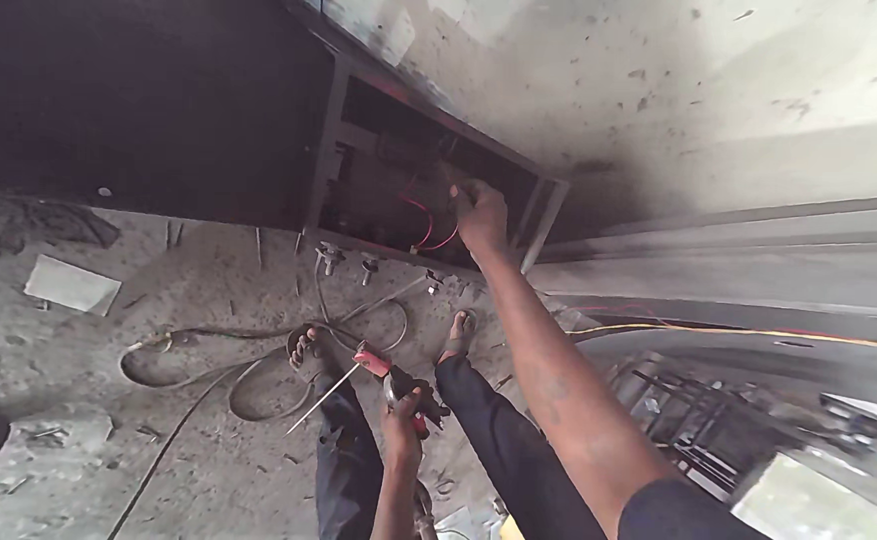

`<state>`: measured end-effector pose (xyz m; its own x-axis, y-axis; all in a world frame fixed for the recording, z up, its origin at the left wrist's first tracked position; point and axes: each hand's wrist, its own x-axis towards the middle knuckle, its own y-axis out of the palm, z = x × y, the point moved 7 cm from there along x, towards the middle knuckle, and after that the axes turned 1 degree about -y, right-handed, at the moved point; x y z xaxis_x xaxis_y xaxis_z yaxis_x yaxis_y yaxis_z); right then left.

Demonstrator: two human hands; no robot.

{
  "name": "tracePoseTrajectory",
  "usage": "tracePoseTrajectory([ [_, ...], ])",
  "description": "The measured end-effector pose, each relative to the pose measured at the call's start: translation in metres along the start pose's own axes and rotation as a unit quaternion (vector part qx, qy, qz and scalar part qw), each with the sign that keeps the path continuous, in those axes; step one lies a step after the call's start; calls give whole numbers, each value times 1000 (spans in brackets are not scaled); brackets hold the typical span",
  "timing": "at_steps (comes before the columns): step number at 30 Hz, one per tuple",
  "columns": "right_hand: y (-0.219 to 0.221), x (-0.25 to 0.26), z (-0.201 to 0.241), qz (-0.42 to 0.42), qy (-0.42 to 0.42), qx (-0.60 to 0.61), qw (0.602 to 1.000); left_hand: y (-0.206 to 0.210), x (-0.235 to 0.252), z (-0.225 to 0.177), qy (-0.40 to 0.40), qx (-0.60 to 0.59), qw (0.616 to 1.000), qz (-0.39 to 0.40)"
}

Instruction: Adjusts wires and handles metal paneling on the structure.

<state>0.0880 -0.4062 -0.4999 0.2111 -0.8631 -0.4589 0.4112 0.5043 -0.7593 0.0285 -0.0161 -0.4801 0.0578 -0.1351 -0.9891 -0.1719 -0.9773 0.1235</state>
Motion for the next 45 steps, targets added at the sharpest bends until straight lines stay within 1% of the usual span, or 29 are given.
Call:
tracePoseTrajectory([
  [3, -4, 1, -1, 25, 14, -35, 999, 1, -1, 1, -7, 6, 1000, -8],
  [5, -9, -1, 4, 15, 17, -36, 999, 1, 0, 1, -7, 8, 1000, -5],
  [9, -7, -4, 21, -11, -60, -36, 997, 1, 1, 3, 1, 6, 1000, -8],
  [10, -4, -2, 21, -11, -64, -38, 997, 2, 0, 3, 2, 5, 1000, -5],
  [14, -7, 7, 13, 3, 13, -64, 998, 5, -1, 5, -1, 16, 1000, -13],
  [17, -10, 6, 3, 7, 46, -66, 997, 6, 1, 7, 5, 31, 1000, -2],
  [25, -16, 1, 1, 4, 50, -44, 998, 9, 3, 12, 7, 43, 999, 0],
  [28, -19, -5, -9, -7, 51, -20, 998, 10, 3, 13, 8, 42, 999, 3],
  [30, -17, -6, -15, 0, 40, 4, 999, 10, 4, 14, 7, 44, 999, -1],
  [33, -11, -3, -12, 30, 12, 30, 999, 10, 5, 16, 8, 44, 999, 3],
  [35, -9, 0, -5, 43, 2, 13, 999, 10, 5, 17, 8, 44, 999, 6],
  [39, -4, 6, 8, 51, 11, -25, 998, 9, 5, 16, 1, 51, 999, -15],
  [45, 5, 15, 14, 57, 43, -80, 994, 10, 4, 14, 2, 52, 998, -20],
])
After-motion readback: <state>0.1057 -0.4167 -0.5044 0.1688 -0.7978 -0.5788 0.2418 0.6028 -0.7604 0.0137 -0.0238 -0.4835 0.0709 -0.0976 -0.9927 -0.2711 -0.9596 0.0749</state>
